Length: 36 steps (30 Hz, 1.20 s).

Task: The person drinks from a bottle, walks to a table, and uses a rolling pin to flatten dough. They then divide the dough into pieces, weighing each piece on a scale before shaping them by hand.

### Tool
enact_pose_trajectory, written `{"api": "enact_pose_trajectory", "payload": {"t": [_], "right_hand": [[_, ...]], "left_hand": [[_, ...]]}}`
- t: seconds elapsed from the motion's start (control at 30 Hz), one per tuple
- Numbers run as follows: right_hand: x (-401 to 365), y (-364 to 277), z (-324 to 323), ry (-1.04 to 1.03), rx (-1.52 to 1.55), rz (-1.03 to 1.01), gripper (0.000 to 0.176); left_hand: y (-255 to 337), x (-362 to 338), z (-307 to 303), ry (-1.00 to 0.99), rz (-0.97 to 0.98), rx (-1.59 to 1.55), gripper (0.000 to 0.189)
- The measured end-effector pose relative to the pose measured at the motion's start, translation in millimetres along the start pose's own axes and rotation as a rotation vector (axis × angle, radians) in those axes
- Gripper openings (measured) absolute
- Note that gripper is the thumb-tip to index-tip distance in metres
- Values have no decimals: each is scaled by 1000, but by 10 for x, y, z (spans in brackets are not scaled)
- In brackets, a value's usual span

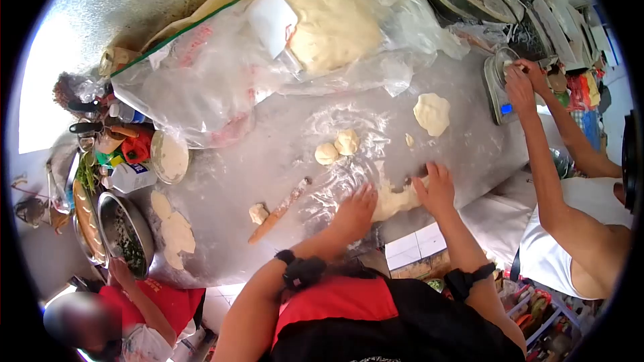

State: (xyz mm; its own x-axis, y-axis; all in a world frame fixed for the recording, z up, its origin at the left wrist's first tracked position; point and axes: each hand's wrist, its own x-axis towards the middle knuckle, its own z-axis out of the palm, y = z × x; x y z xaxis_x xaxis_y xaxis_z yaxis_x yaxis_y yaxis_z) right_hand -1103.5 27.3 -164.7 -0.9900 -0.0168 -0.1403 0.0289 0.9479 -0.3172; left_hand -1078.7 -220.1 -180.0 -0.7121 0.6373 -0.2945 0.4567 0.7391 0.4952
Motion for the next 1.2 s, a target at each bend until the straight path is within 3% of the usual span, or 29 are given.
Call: {"api": "enact_pose_trajectory", "payload": {"t": [0.13, 0.27, 0.3, 0.33, 0.37, 0.4, 0.43, 0.5, 0.6, 0.63, 0.7, 0.8, 0.83, 1.2], "right_hand": [[-197, 50, 86, -13, 77, 35, 43], [-137, 34, 256, -182, 358, 160, 36], [-193, -97, 178, -310, 601, 261, 36], [-222, -281, 77, -421, 846, 359, 35], [-316, -402, 59, -424, 956, 297, 36], [-350, -511, 47, -417, 1071, 225, 37], [-341, -662, -57, -436, 1070, 160, 36], [-294, -899, -274, -468, 1078, 37, 35], [-257, -776, -110, -441, 616, -205, 38], [-206, -664, -77, -229, 430, -156, 40], [-173, -383, 28, 180, 52, -59, 45], [-471, -105, 603, 162, 84, 119, 54], [-521, -239, 628, 65, 155, 138, 58], [-557, -1102, 733, -91, 434, -132, 52]], "left_hand": [[28, -12, 300, 245, 57, 45, 61], [44, 26, -176, -93, -83, -271, 46], [33, -19, -320, -160, -164, -417, 37], [-86, -130, -249, 1, -130, -543, 35], [-224, -231, -256, -40, -110, -568, 39], [-263, -367, -573, -235, -210, -618, 38], [-385, -574, -624, -145, -162, -720, 38], [-469, -893, -819, -86, -308, -831, 43], [-610, -1167, -762, 45, -135, -257, 40], [-619, -1225, -729, -41, -161, -123, 40], [-685, -1298, -462, 12, -296, -282, 40], [-552, -1376, -370, 145, -373, -386, 41], [-520, -1325, -364, 217, -372, -391, 41], [-420, -1396, -153, 361, -384, -271, 53]]}}
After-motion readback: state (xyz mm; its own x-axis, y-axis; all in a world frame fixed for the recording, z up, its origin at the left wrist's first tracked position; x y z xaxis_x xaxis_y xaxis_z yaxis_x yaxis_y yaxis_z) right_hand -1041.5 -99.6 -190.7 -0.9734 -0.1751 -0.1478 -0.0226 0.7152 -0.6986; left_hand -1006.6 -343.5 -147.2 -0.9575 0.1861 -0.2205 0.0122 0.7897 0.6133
